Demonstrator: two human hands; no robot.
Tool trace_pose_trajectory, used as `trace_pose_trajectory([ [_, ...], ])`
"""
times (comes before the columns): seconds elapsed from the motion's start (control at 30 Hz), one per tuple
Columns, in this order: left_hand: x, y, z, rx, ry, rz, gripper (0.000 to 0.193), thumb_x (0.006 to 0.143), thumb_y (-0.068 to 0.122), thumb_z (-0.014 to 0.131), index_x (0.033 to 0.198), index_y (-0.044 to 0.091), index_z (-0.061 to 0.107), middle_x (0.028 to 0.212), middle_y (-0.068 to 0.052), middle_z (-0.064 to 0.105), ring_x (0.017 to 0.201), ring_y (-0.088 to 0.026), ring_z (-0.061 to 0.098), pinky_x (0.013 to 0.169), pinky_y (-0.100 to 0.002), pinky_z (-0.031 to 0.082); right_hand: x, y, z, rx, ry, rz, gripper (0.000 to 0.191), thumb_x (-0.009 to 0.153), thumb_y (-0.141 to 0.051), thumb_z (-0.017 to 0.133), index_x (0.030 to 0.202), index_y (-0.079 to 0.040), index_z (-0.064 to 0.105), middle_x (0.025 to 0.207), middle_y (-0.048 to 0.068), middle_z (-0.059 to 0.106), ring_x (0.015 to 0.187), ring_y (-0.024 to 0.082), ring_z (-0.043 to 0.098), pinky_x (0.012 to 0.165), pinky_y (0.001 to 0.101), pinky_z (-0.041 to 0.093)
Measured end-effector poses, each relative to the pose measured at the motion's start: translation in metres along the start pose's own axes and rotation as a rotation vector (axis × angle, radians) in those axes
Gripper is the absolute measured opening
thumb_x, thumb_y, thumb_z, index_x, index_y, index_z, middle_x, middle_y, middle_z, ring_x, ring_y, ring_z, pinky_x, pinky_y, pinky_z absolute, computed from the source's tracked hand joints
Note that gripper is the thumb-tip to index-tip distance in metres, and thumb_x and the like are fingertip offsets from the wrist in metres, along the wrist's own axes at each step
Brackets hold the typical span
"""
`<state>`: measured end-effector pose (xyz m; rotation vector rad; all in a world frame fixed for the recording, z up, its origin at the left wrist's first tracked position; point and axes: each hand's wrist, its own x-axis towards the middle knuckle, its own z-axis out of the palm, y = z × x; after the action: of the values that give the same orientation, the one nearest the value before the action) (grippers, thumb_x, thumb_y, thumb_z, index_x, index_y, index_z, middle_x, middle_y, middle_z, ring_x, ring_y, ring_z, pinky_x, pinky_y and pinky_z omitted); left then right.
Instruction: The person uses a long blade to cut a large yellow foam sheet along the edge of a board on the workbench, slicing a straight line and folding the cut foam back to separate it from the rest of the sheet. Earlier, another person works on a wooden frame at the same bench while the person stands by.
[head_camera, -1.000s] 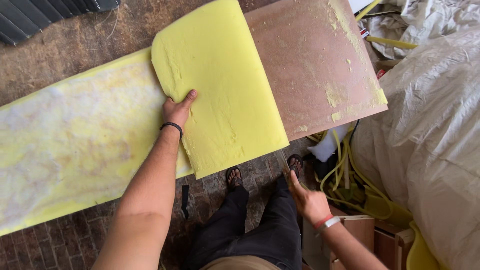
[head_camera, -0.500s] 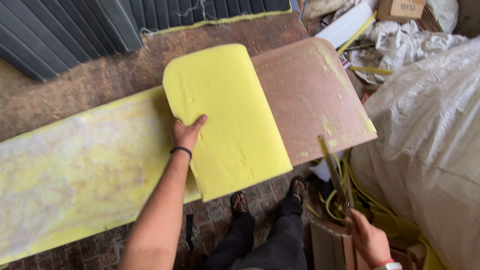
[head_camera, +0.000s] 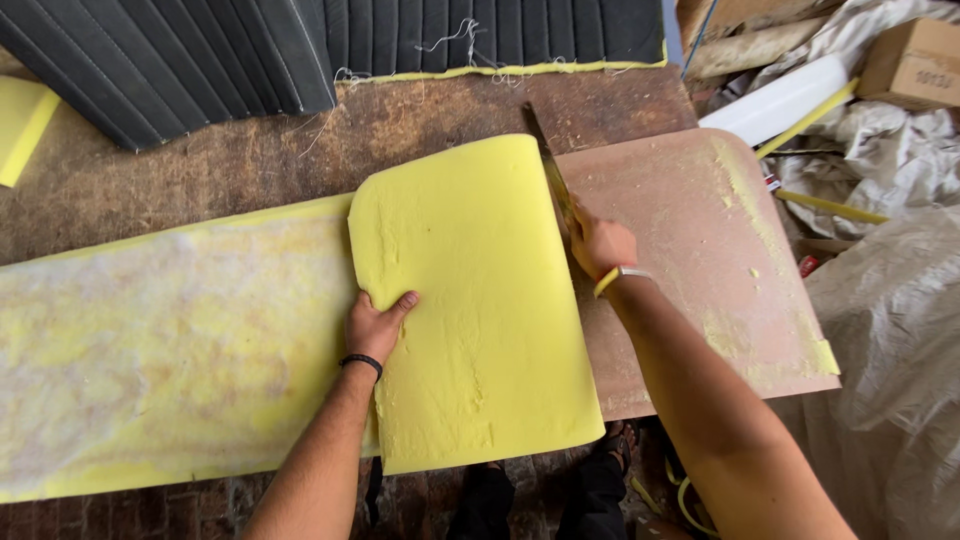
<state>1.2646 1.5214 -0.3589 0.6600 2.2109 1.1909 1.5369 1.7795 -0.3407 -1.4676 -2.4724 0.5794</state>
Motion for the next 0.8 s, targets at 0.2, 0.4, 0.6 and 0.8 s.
trace_pose_trajectory([
  [0.2,0.007,-0.013,-0.002,-0.043,-0.027,-0.006,0.061,0.075,0.041,0.089,0.114,0.000,0.066,0.108,-0.010,0.078,0.096,-0.019,0.073,0.086,-0.034,0.058,-0.046,0.002,0.007,-0.115,-0.214,-0.187,0.051,0.097,-0.029,0.054,0.148,-0.025,0.053,0.092,0.022,0.073,0.080,0.042,0.070,0.070,0.0532,0.055],
  [0.4,0.001,-0.013,-0.003,-0.071,-0.051,0.012,0.056,0.078,0.035,0.090,0.115,0.000,0.066,0.111,-0.010,0.077,0.097,-0.020,0.073,0.087,-0.034,0.058,-0.231,0.032,0.014,-0.190,-0.214,-0.225,0.073,0.090,-0.026,0.055,0.160,-0.015,0.034,0.063,0.016,0.068,0.052,0.035,0.065,0.050,0.0480,0.051],
  [0.6,0.000,-0.019,-0.004,-0.150,-0.071,0.044,0.058,0.078,0.037,0.092,0.114,0.001,0.065,0.112,-0.012,0.076,0.097,-0.019,0.071,0.086,-0.033,0.058,-0.420,0.021,0.021,-0.089,-0.213,-0.054,0.065,0.093,-0.032,0.063,0.153,-0.020,0.041,0.049,0.011,0.060,0.039,0.031,0.059,0.040,0.0460,0.047],
  [0.8,-0.005,-0.023,-0.002,-0.259,-0.101,0.099,0.062,0.078,0.040,0.094,0.114,0.000,0.064,0.112,-0.011,0.075,0.100,-0.019,0.070,0.091,-0.033,0.057,-0.531,0.026,0.020,-0.007,-0.272,0.048,0.069,0.092,-0.031,0.064,0.156,-0.025,0.037,0.055,0.012,0.064,0.045,0.033,0.062,0.044,0.0489,0.047],
])
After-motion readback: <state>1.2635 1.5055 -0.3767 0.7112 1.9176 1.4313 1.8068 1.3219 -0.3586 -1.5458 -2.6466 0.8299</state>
